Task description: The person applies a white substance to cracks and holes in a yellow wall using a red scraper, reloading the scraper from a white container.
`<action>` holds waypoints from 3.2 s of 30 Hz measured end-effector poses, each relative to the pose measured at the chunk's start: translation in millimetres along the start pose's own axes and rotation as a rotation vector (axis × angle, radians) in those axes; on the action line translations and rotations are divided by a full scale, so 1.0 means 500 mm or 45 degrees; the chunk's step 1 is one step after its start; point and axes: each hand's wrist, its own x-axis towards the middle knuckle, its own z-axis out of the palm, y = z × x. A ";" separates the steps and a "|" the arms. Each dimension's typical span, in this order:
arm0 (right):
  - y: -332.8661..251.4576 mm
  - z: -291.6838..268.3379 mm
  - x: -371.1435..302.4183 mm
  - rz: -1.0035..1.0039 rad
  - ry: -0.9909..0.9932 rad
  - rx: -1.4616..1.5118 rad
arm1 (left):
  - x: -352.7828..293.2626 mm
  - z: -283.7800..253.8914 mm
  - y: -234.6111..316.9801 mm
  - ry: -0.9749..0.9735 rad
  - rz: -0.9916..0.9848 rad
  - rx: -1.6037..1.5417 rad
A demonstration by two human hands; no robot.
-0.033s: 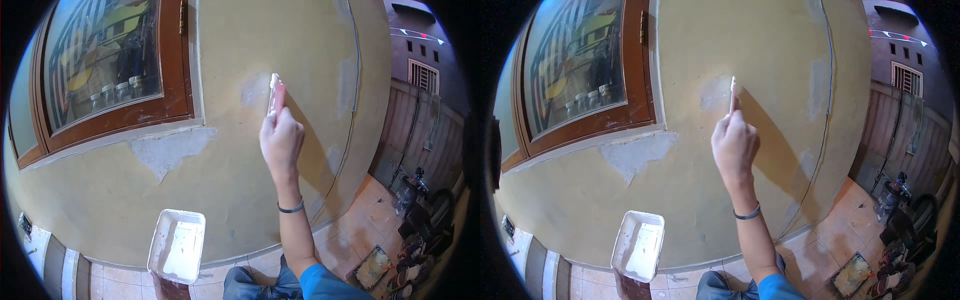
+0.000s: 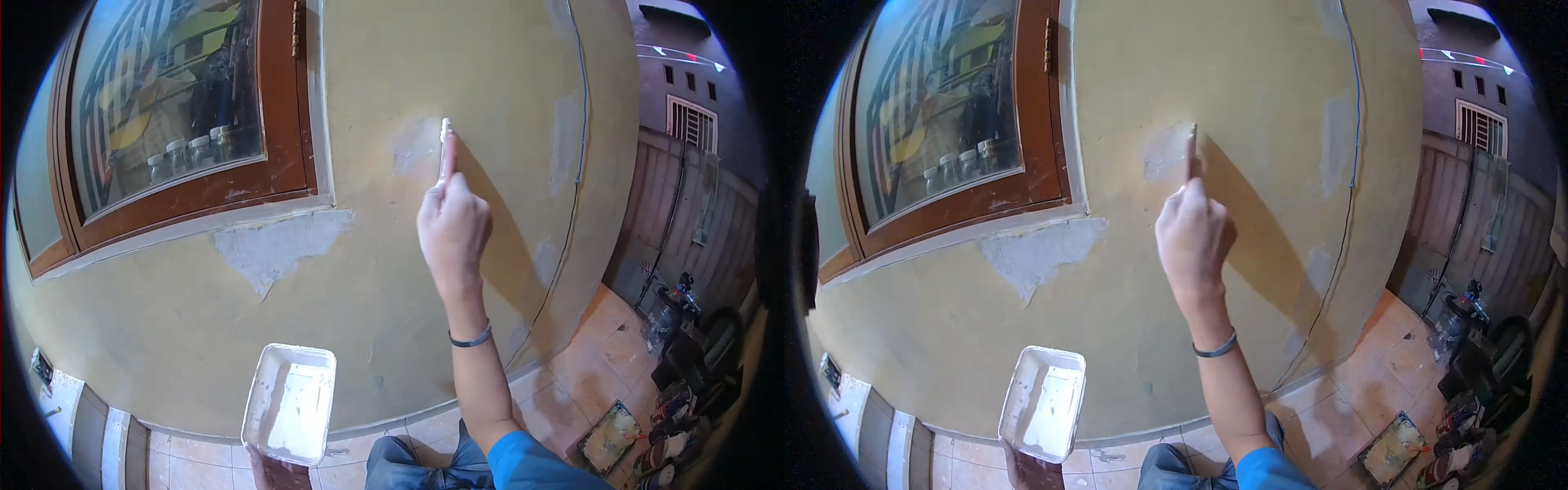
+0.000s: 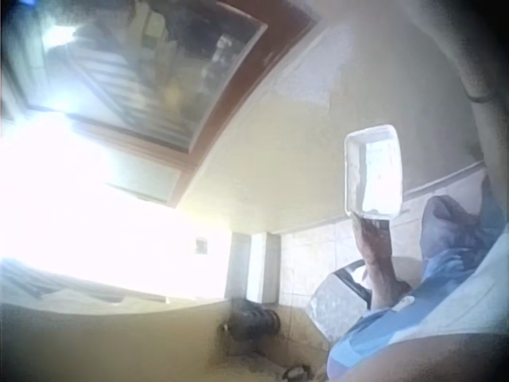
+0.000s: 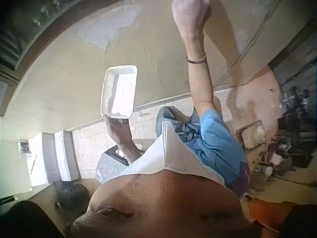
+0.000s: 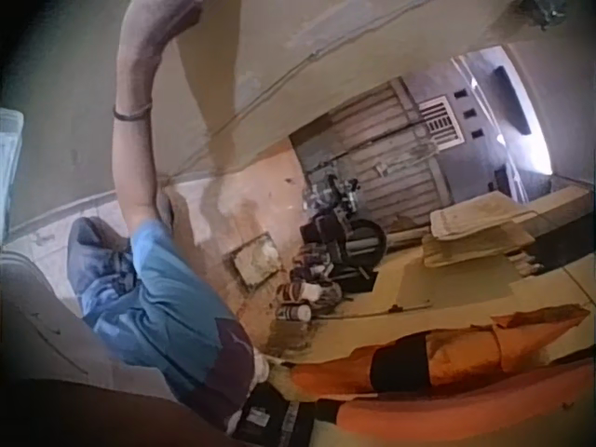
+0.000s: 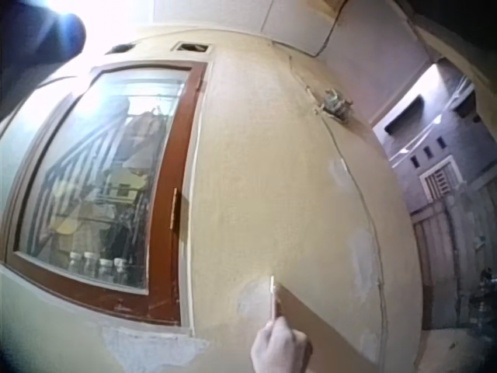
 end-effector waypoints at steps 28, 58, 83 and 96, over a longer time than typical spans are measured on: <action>0.049 0.115 -0.005 -0.690 0.230 -0.266 | 0.041 0.032 -0.044 -0.113 -0.056 0.043; 0.113 -0.038 0.052 -0.365 0.048 0.103 | 0.043 0.029 -0.041 -0.138 -0.086 -0.026; 0.130 -0.065 0.198 -0.799 0.054 0.109 | 0.055 0.012 -0.048 -0.072 -0.103 -0.040; 0.175 -0.105 0.187 -1.330 -0.249 0.076 | 0.055 0.038 -0.054 -0.112 -0.099 0.050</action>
